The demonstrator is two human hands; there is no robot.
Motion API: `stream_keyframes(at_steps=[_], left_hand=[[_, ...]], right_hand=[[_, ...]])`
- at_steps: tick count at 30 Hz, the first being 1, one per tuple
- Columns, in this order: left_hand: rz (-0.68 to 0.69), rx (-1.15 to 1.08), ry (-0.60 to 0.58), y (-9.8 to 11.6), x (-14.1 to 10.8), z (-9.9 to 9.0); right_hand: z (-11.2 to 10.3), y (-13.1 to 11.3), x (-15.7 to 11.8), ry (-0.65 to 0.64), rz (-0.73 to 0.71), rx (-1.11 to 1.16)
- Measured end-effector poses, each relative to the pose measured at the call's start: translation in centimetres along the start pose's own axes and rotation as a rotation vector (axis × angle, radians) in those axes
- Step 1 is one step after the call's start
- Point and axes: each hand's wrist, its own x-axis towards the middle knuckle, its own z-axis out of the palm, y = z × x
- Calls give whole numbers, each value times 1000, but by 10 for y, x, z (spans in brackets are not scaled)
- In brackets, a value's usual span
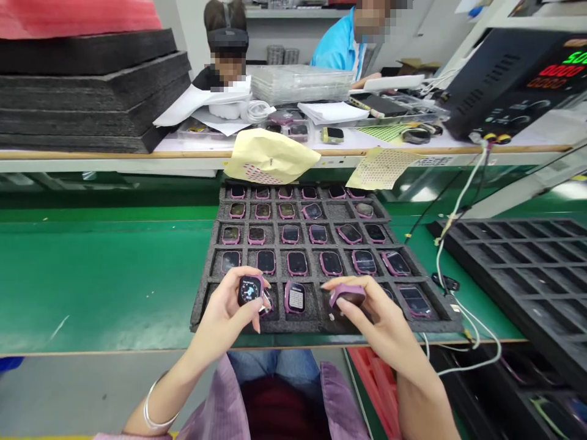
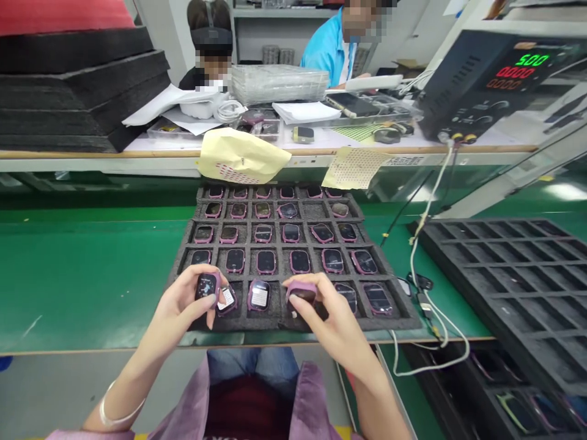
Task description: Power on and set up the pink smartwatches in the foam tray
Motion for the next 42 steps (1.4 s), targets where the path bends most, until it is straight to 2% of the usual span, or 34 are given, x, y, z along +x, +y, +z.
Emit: stream_keyframes(at_steps=[4,8,10,14,22,28,31,36,42], left_hand=[[-58,90,69,-2,5,7],[-43,163,99,-5,8,10],[-36,174,95,-7,8,11],[-54,177,67,-9,7,14],[-64,160,58,-11,7,19],[-16,245,57,-18,8,17],[25,262,77,-19,9,17],[5,171,111,-16,8,19],[23,178,132,-20,8,18]], right_hand=[[6,-4,17,-57,155,478],[13,-2,27,-182,268,724],[13,0,27,-180,277,797],[12,4,23,-124,281,835],[10,5,19,-184,279,863],[11,8,17,-177,281,864],[11,7,16,-168,276,879],[10,8,15,-173,261,860],[9,12,17,-176,260,893]])
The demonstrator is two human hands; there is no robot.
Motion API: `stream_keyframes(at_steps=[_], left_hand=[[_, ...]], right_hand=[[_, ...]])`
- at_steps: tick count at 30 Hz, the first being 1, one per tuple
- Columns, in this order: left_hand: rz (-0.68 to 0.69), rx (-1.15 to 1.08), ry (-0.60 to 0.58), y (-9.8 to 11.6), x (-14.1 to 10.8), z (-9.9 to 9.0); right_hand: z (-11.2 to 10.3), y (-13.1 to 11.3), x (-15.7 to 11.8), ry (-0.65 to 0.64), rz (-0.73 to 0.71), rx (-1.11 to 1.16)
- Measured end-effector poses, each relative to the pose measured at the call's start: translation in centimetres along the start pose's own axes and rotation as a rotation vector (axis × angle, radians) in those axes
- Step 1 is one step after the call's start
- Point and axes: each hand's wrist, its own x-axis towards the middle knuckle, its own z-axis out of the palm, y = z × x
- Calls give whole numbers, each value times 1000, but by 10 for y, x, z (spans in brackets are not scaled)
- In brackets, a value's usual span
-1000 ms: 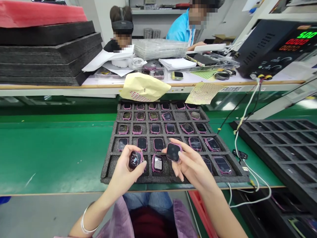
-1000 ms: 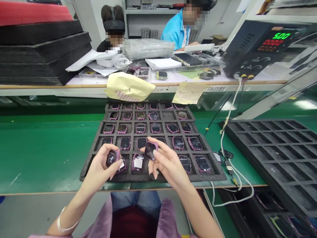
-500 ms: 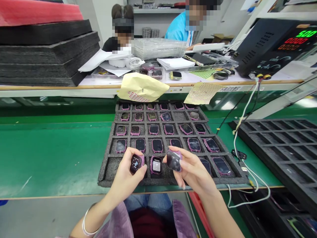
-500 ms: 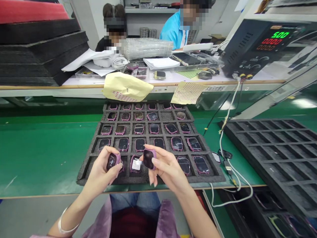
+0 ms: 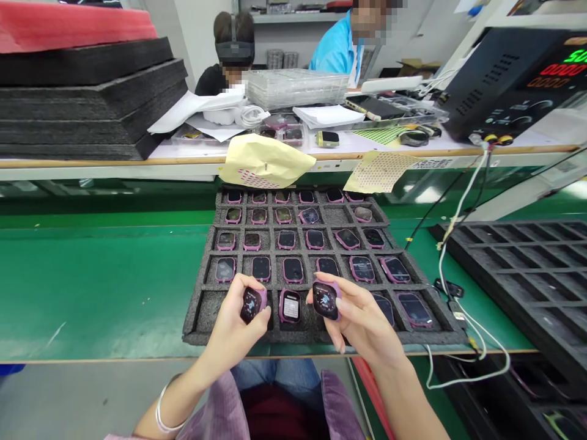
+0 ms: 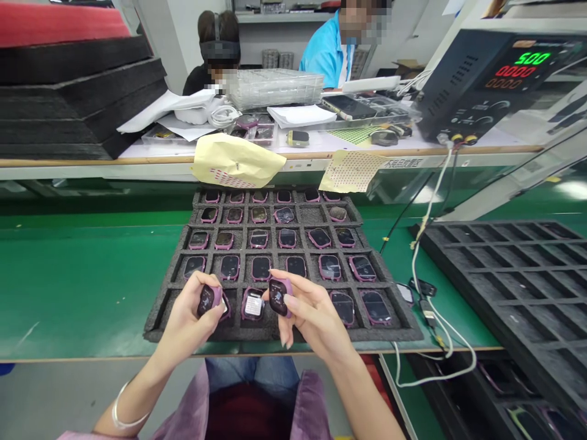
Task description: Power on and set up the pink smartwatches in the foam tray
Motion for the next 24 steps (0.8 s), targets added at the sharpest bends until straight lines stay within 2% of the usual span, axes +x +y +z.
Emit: stream_keyframes(at_steps=[24], left_hand=[[35,-48,37,-4,-2,-3]], right_hand=[[-3,4,-4,-7,-67,11]])
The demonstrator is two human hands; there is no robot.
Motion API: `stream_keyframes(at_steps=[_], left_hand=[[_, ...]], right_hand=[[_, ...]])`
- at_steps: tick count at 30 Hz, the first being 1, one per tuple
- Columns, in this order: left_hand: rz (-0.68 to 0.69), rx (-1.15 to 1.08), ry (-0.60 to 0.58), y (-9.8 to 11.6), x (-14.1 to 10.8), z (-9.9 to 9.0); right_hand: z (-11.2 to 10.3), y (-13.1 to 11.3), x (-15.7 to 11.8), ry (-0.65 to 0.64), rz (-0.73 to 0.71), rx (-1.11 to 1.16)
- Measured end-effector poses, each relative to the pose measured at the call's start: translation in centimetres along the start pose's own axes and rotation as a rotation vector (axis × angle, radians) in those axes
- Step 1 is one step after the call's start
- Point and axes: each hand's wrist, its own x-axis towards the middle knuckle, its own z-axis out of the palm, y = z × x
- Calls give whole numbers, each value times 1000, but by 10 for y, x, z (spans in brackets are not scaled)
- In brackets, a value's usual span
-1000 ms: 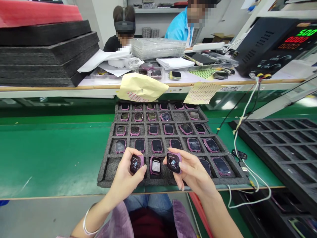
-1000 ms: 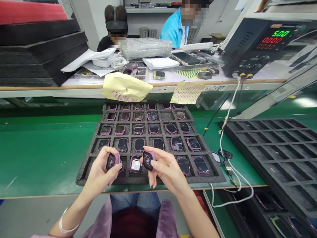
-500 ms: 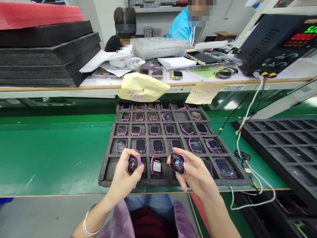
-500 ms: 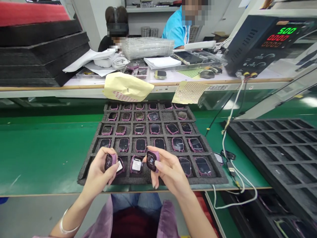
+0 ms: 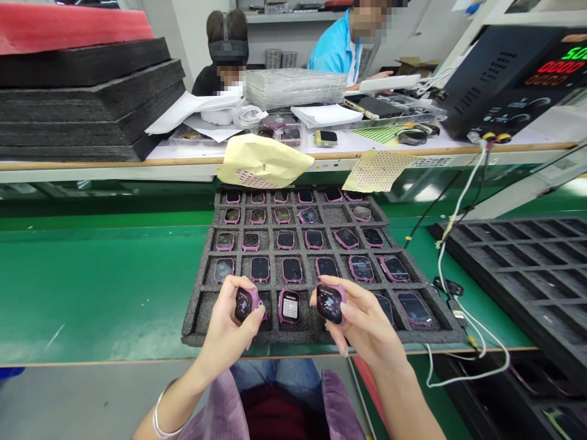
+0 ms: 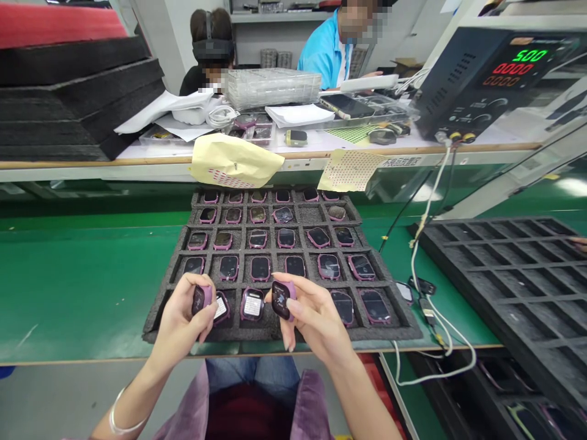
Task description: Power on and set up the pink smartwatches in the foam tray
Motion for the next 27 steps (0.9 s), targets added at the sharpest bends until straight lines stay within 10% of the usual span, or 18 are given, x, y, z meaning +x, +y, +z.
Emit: stream_keyframes(at_steps=[22,27], left_hand=[[12,-69,-15,9,-1,1],[-106,-203,-274,10,2,-1]], right_hand=[[4,-5,-1,-50,-36,15],[9,-7,2,-39,63,-73]])
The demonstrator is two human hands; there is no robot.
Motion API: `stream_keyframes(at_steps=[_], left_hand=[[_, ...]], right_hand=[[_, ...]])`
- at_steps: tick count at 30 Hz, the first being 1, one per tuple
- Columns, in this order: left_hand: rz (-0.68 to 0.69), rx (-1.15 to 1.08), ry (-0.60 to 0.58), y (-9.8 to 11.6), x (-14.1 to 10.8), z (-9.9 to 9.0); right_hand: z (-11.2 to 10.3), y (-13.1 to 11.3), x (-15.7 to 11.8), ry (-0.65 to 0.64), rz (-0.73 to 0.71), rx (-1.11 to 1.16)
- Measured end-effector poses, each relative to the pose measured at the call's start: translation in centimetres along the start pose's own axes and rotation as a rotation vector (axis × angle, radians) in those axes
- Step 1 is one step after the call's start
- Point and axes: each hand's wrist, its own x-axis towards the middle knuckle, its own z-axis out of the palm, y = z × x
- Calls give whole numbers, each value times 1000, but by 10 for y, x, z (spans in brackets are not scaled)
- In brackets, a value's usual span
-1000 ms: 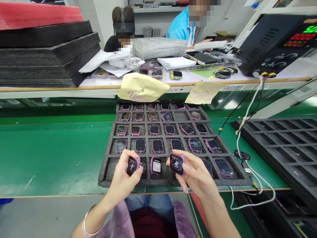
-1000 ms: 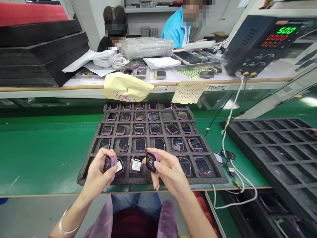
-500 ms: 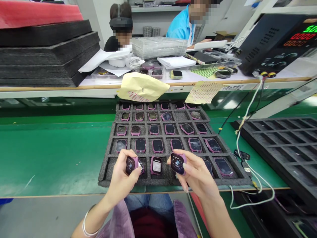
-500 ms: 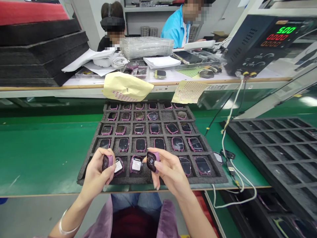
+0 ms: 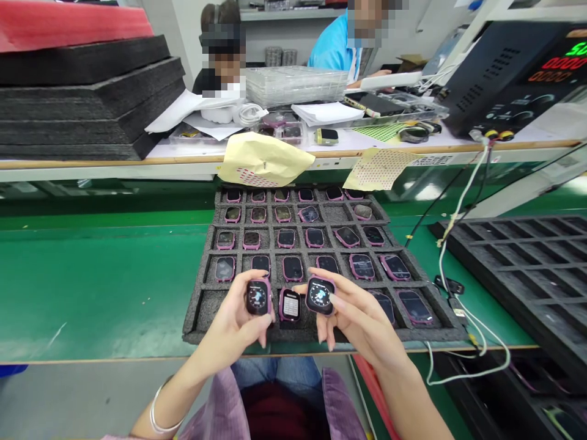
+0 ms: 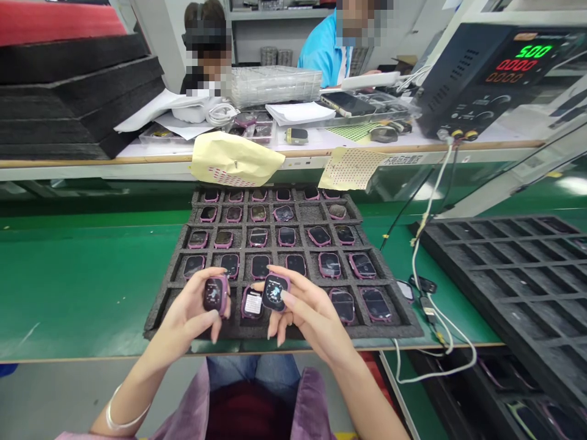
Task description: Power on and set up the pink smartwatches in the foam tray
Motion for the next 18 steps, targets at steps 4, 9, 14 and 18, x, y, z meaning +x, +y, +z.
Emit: stream_keyframes(at_steps=[4,9,14,18], left_hand=[[-16,-148,-99,-2,3,0],[-8,-148,-104,-2,3,3],[5,-79,-98,-2,2,4],[8,-71,-91,-3,3,6]], right_hand=[[0,4,1,39,-40,-73],[1,9,-1,78,-74,-130],[3,9,-5,118,-72,-146],[2,9,-5,106,-85,-161]])
